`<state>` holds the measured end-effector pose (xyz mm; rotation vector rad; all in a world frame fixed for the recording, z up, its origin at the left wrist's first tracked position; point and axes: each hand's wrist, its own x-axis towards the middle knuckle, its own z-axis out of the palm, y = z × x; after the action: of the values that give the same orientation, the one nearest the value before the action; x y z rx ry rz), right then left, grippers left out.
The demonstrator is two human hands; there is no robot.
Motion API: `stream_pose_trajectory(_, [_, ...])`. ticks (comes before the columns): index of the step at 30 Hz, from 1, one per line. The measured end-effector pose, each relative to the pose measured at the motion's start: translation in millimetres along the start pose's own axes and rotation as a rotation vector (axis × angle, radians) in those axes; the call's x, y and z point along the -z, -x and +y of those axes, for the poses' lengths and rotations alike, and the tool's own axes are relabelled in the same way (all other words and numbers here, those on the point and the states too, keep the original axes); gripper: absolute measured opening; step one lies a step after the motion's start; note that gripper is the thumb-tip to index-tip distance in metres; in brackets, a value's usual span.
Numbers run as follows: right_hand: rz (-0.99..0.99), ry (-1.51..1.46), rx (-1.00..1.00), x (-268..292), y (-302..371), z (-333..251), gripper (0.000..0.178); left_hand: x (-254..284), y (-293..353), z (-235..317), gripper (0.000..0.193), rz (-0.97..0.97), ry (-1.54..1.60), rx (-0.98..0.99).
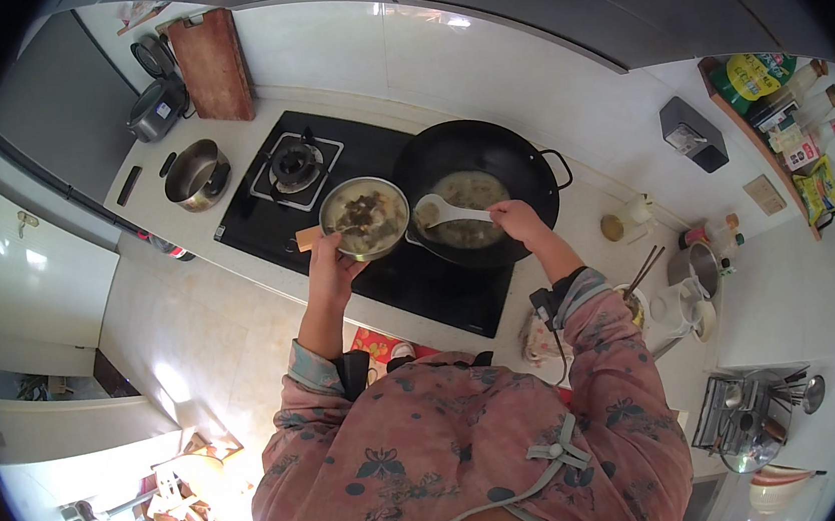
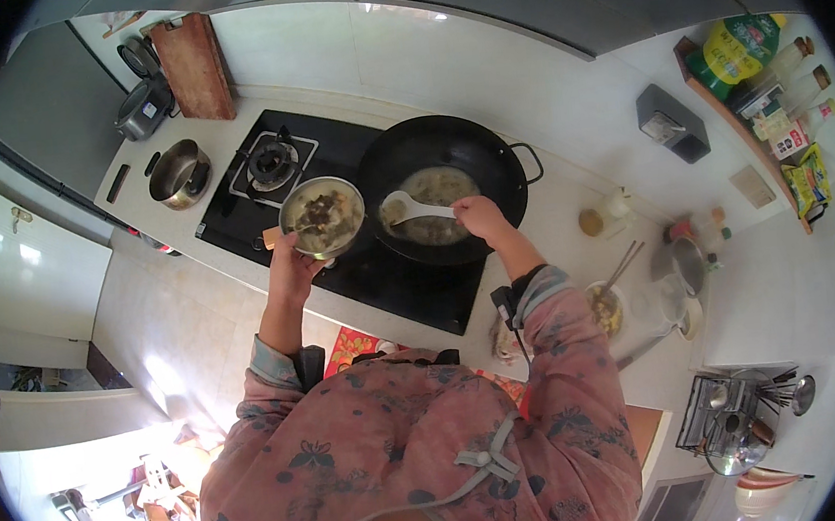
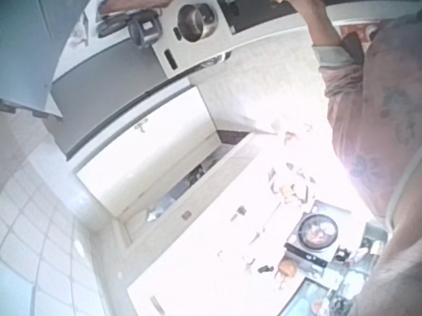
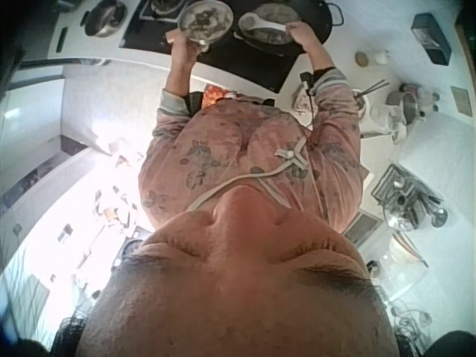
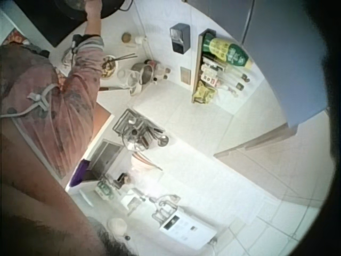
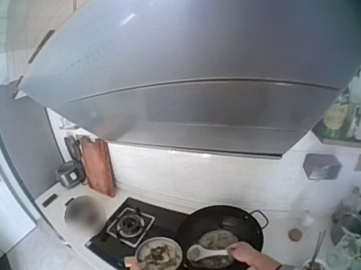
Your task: The person uses chopsticks to transfer noodles from a pot on the stove into a bowl, then uses a ladle to add broth. The person repeats this process for a second bowl.
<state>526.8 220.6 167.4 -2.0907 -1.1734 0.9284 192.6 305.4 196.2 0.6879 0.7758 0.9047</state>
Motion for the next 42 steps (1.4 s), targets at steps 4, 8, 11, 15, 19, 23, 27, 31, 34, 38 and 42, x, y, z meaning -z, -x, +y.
stream_pose_trajectory(4, [-0.122,-0.287,-0.183,9,6,-11,0.021,5,-3,1,0.04,-0.018,0.008,0.005])
stream_pose_trajectory(8, [-0.164,-0.444,-0.187,25,16,-21,0.022,7,-8,-1,0.037,-0.013,0.044,0.021])
stream_pose_trajectory(11, [-0.115,-0.443,-0.153,41,20,-24,0.02,6,-9,-1,0.037,-0.016,0.034,0.019])
stream_pose_trajectory(15, [0.11,0.019,0.068,53,18,-23,0.022,4,-10,-2,0.036,-0.025,0.033,0.019])
stream_pose_trajectory(19, [0.355,0.555,0.231,57,22,-21,0.02,1,-10,-3,0.036,-0.055,0.012,0.036])
stream_pose_trajectory(23, [0.448,0.841,0.192,61,29,-32,0.019,-1,-8,-2,0.036,-0.065,-0.002,0.052])
stream_pose_trajectory(27, [0.301,1.053,0.038,67,35,-51,0.018,-5,-4,-1,0.036,-0.08,-0.013,0.05])
stream_pose_trajectory(31, [0.223,0.956,-0.018,58,30,-60,0.018,-9,2,1,0.037,-0.094,-0.025,0.046])
stream_pose_trajectory(34, [0.229,0.846,0.013,42,10,-53,0.019,-9,6,2,0.038,-0.086,-0.005,0.049])
stream_pose_trajectory(38, [0.226,0.655,0.123,17,-13,-31,0.023,-6,9,3,0.04,-0.063,0.002,0.064])
stream_pose_trajectory(42, [0.191,0.408,0.133,-2,-20,-15,0.024,0,12,8,0.04,-0.038,0.001,0.044])
